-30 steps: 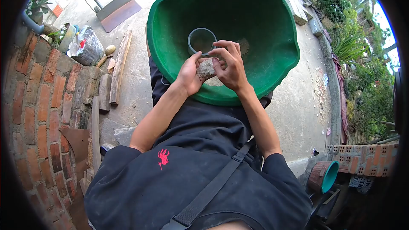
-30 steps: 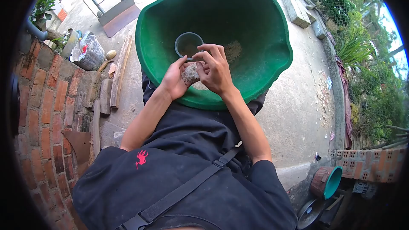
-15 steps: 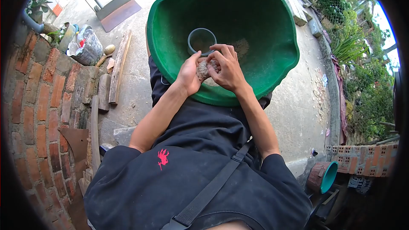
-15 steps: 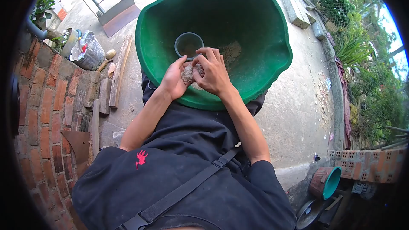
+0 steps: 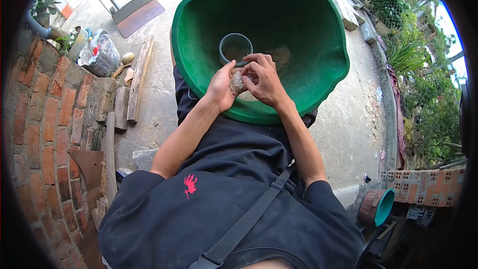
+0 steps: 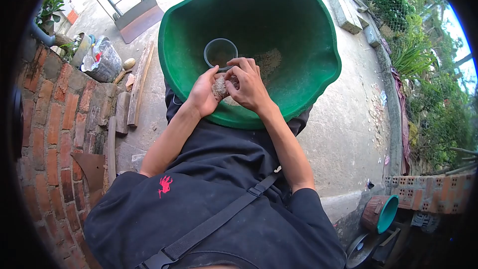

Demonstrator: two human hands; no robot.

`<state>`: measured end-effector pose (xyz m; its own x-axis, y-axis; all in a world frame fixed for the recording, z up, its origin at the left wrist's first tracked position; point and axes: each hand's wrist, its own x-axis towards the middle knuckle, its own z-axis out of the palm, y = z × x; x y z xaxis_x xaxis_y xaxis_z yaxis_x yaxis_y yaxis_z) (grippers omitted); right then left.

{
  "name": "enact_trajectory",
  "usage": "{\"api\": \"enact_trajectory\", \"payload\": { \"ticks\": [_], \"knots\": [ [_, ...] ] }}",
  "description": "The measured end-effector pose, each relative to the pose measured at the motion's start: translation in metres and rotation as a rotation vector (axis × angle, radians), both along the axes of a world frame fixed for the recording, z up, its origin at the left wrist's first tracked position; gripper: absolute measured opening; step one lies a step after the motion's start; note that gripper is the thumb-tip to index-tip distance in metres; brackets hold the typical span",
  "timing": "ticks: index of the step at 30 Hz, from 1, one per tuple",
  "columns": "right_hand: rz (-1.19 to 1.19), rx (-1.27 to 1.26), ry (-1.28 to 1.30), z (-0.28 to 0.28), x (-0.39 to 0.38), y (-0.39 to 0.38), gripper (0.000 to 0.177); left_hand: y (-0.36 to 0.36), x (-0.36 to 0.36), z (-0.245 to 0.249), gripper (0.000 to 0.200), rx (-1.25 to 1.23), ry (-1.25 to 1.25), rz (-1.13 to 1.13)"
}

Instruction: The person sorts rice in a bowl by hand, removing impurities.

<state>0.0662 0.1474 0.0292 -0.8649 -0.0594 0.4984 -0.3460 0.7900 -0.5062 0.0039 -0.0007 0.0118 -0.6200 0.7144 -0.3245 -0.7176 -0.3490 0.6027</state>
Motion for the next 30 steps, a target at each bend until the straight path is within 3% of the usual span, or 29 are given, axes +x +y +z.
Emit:
{"api": "enact_trajectory", "payload": {
  "ticks": [8, 11, 14, 15, 17, 19, 22, 25, 27, 30],
  "knots": [
    [0.055, -0.112, -0.023, 0.008, 0.000, -0.004, 0.011, -0.001, 0.002, 0.008, 0.047, 0.026, -0.018, -0.005],
    [0.106, -0.082, 0.160, 0.016, 0.000, -0.005, 0.013, -0.001, 0.002, 0.011, 0.048, 0.052, -0.001, -0.048],
    [0.043, -0.129, 0.579, 0.018, 0.001, -0.004, 0.022, 0.003, -0.005, -0.009, 0.052, 0.081, -0.001, -0.045],
    [0.045, -0.129, 0.579, 0.018, 0.001, -0.005, 0.022, 0.003, -0.003, -0.004, 0.052, 0.081, -0.001, -0.043],
    [-0.174, -0.124, 0.605, 0.018, 0.001, -0.008, 0.021, 0.001, 0.001, 0.008, 0.052, 0.028, 0.007, -0.030],
    [-0.203, 0.059, 0.437, 0.014, -0.007, -0.004, 0.021, 0.001, 0.001, 0.005, 0.051, 0.029, 0.000, -0.026],
    [-0.285, 0.122, 0.281, -0.004, -0.013, 0.000, 0.019, 0.001, 0.000, 0.004, 0.051, 0.021, 0.006, -0.034],
    [-0.325, 0.068, 0.226, -0.009, -0.008, 0.006, 0.019, 0.002, 0.000, 0.004, 0.051, 0.005, 0.005, -0.044],
    [-0.265, -0.278, 0.068, -0.013, -0.008, 0.007, 0.016, 0.001, -0.001, 0.003, 0.051, -0.006, -0.002, -0.044],
    [-0.169, -0.345, 0.053, -0.006, -0.007, 0.005, 0.016, 0.002, -0.001, 0.002, 0.050, 0.027, -0.002, -0.054]
  ]
}}
